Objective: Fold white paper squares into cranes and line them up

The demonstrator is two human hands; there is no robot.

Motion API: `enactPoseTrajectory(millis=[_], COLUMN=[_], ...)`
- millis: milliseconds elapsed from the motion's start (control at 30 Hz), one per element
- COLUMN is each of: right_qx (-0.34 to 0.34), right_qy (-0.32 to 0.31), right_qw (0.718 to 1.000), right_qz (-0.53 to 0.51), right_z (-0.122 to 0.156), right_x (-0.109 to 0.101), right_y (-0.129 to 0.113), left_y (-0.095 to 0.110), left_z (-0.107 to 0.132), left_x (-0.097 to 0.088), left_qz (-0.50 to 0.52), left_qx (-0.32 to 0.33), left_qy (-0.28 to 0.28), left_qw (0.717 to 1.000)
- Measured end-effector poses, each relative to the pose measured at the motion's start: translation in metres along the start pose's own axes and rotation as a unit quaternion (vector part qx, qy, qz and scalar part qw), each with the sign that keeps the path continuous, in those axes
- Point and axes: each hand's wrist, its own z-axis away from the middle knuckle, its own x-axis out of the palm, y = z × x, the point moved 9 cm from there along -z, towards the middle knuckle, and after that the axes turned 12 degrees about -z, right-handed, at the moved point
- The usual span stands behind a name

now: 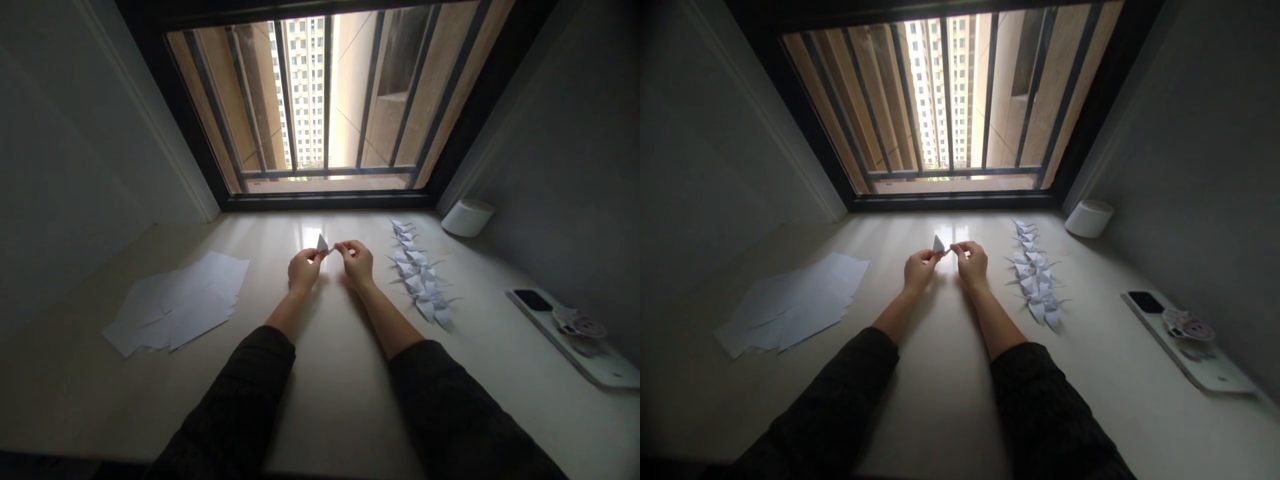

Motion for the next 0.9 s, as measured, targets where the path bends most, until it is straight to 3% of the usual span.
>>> enactPoseTrajectory(millis=[200, 333, 500, 633, 900], right_qx=[0.014, 0.052, 0.119, 0.136, 0.159], right_qy=[0.022, 0.009, -0.055, -0.053, -0.026], right_qw=[1.0, 0.997, 0.981, 0.971, 0.954], right_qz=[-0.011, -0.063, -0.144, -0.187, -0.252], right_z=[0.0, 0.0, 0.002, 0.004, 0.004], right_x=[-0.001, 0.005, 0.019, 0.019, 0.017], right_y=[0.005, 0.01, 0.017, 0.016, 0.021], left_y=[0.001, 0.007, 0.02, 0.025, 0.014], left_z=[0.0, 0.001, 0.005, 0.006, 0.003], left_x=[0.0, -0.004, -0.011, -0.013, -0.022], left_qz=[0.028, 0.034, 0.043, 0.052, 0.085], left_qx=[0.008, 0.024, 0.051, 0.068, 0.024], left_qy=[0.004, 0.016, 0.022, 0.025, 0.058], left_qw=[1.0, 0.999, 0.998, 0.996, 0.994])
